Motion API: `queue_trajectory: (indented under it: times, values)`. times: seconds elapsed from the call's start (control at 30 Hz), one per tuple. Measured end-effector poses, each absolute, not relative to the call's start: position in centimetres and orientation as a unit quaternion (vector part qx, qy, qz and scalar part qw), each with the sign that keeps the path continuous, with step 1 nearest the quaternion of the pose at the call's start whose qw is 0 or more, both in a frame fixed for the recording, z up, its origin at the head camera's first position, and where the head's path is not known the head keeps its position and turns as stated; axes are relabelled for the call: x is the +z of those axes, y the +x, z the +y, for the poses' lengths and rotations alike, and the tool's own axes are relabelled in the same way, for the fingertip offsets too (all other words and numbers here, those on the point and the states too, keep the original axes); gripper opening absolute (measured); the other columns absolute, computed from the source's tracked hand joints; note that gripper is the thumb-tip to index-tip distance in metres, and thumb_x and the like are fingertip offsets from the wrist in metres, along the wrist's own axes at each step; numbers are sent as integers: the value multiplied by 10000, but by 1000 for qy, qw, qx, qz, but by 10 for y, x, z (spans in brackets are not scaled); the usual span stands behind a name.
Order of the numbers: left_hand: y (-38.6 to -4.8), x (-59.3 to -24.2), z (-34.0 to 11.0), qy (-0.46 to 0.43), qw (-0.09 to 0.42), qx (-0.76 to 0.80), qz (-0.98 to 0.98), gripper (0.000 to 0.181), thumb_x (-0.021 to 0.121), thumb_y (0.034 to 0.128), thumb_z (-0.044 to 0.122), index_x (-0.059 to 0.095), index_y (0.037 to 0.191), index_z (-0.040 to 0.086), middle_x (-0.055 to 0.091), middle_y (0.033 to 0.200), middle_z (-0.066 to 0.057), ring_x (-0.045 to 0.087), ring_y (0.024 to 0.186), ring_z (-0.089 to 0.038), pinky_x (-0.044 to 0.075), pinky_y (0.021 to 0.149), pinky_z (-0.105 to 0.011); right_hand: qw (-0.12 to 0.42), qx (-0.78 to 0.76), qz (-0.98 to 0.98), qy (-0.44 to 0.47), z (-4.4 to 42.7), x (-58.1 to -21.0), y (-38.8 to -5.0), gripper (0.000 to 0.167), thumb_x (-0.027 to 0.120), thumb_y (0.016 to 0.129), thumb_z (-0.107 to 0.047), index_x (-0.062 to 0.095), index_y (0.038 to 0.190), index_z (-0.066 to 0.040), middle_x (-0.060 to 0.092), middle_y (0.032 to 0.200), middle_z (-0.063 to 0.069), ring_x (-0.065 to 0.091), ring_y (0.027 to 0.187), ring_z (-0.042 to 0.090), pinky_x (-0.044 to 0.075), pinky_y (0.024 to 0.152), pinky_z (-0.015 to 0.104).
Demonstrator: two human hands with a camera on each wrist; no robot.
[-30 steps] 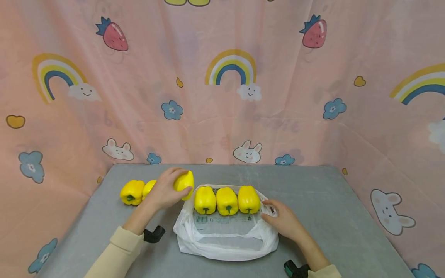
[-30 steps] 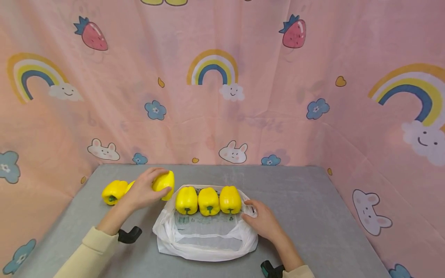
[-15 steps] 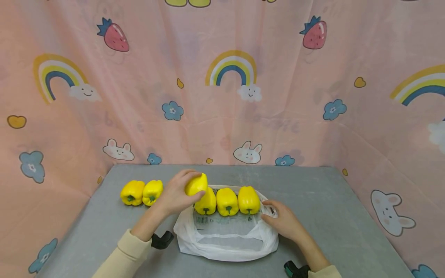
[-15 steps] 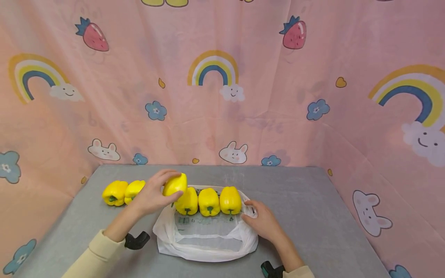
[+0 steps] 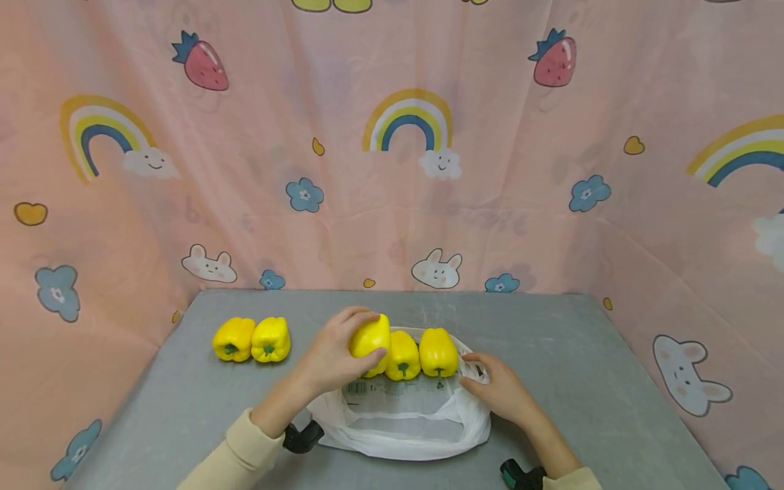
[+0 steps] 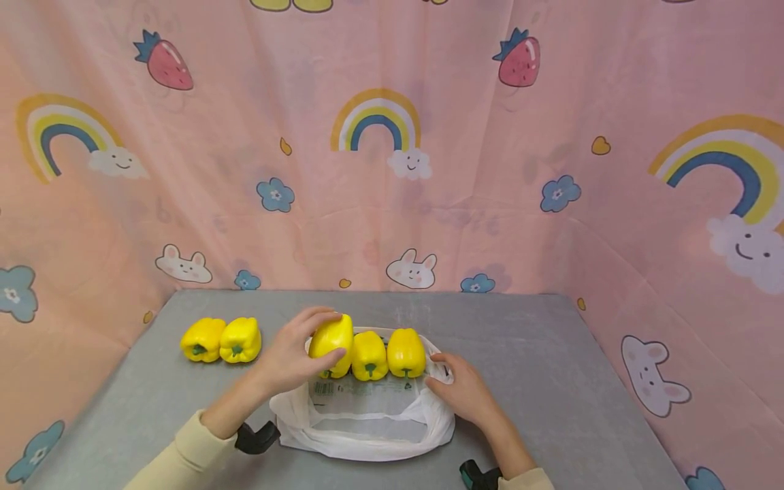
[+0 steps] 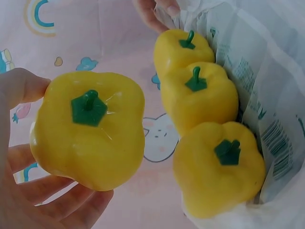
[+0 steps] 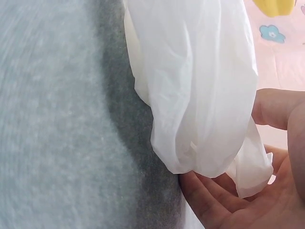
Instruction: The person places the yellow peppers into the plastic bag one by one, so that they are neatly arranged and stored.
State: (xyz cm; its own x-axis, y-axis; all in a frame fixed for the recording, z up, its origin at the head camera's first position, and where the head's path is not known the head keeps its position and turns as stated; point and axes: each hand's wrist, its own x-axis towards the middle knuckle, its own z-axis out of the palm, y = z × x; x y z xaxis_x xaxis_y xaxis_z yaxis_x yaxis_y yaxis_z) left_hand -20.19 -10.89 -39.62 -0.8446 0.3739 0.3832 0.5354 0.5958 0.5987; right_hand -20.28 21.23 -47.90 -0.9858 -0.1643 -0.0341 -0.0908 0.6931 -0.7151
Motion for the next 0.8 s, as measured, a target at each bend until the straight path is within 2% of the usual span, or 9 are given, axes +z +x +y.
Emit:
queue_trajectory:
  times: [0.3, 0.53, 0.8]
  values:
    - [-197, -405, -93, -256, 74, -377, -887, 510, 772, 889, 339, 634, 1339, 142, 572, 1355, -22, 578, 1156, -225, 558, 878, -373, 53, -389, 917, -62, 212, -480, -204, 511, 714, 950, -289, 599, 1370, -22, 559, 1423, 208, 457, 1357, 450, 354, 1090, 664]
    - [-192, -413, -82, -267, 69, -375, -885, 495, 761, 877, 361, 650, 1305, 139, 593, 1330, -26, 568, 1176, -224, 553, 881, -385, 54, -386, 919, -62, 212, -479, -203, 514, 713, 950, -297, 599, 1372, -28, 559, 1426, 204, 455, 1360, 449, 357, 1089, 663]
    - [-187, -424, -68, -274, 44, -374, -885, 486, 751, 884, 375, 643, 1303, 152, 581, 1348, 4, 562, 1185, -186, 522, 948, -382, 50, -385, 919, -64, 212, -479, -204, 519, 716, 949, -307, 600, 1371, -29, 563, 1422, 203, 457, 1358, 450, 358, 1088, 663]
